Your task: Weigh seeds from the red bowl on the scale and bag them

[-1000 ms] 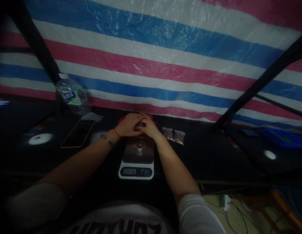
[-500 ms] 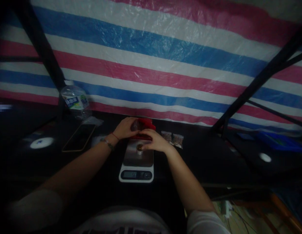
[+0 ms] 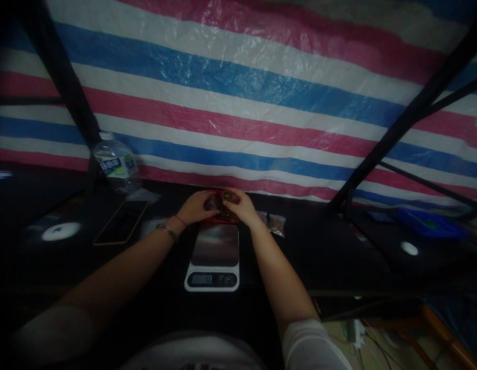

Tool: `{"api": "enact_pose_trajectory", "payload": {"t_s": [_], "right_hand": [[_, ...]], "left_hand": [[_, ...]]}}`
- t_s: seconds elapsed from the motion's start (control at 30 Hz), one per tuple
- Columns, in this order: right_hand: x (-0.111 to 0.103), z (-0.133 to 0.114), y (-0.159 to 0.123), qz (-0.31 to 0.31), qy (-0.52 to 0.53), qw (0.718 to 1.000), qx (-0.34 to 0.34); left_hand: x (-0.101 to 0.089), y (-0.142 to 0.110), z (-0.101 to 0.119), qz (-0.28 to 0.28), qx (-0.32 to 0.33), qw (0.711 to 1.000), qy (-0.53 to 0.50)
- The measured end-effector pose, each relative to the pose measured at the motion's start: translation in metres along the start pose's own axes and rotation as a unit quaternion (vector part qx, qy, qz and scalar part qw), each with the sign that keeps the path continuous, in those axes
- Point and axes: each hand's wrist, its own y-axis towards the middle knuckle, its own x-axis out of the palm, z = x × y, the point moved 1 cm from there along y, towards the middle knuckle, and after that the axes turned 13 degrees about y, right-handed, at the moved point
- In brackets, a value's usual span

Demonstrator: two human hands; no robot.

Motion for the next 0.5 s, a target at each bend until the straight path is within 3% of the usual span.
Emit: {"api": "enact_pose_trajectory", "payload": {"t_s": [0.07, 0.17, 0.27, 0.5], "right_hand": [[-0.001, 0.012, 0.002, 0.054, -0.005, 0.999, 0.000], [0.000, 0.026, -0.004, 0.083, 0.024, 0.996, -0.010], [0.000, 0.025, -0.010, 0.069, 0.018, 0.997, -0.025], [0.002, -0.002, -0.008, 0.011, -0.127, 0.988, -0.086]], "left_hand": [[-0.001, -0.001, 0.004, 0.006, 0.005, 1.000, -0.017], [0.001, -0.001, 0.008, 0.016, -0.002, 0.998, -0.056], [0.003, -0.002, 0.013, 0.025, -0.011, 0.995, -0.094], [0.009, -0.003, 0.025, 0.058, -0.023, 0.984, -0.167]]}}
